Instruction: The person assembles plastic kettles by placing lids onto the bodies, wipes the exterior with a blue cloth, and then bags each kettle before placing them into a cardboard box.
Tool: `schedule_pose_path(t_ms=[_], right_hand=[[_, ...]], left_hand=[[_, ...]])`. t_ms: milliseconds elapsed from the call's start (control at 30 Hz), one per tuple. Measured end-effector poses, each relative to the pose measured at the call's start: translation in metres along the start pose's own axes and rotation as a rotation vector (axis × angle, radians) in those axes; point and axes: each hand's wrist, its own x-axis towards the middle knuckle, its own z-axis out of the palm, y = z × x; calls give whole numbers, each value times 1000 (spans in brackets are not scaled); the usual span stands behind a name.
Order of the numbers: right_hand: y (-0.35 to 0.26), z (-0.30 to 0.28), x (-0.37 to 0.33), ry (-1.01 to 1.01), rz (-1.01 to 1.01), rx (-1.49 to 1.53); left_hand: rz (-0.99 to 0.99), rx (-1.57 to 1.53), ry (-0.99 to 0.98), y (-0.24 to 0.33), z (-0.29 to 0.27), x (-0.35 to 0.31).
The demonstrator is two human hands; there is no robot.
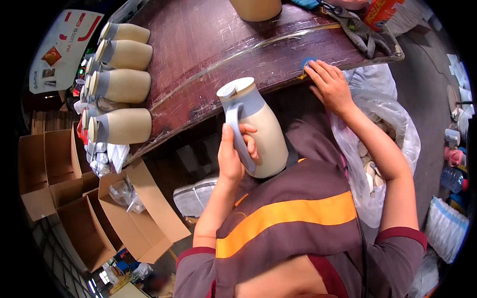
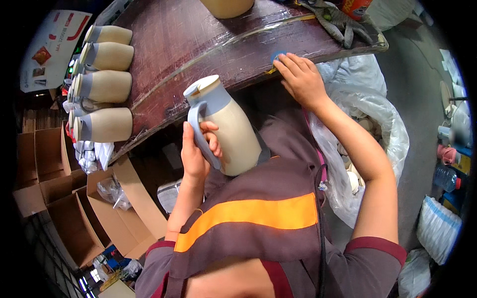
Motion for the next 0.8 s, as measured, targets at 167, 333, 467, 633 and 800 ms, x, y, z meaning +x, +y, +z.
schedule_pose_path(t_ms=[167, 333, 467, 633, 800], right_hand=[[-32, 1, 12, 172, 484, 782], [-126, -24, 28, -40, 770, 1516], [-165, -25, 26, -215, 817, 1621], [-168, -29, 28, -319, 685, 1555], [-160, -34, 28, -374, 407, 1248]], left_hand=[[58, -68, 5, 5, -3, 3], [82, 84, 136, 6, -8, 4], [127, 224, 116, 5, -18, 7], [108, 407, 105, 10, -21, -1], [-34, 515, -133, 27, -29, 0]])
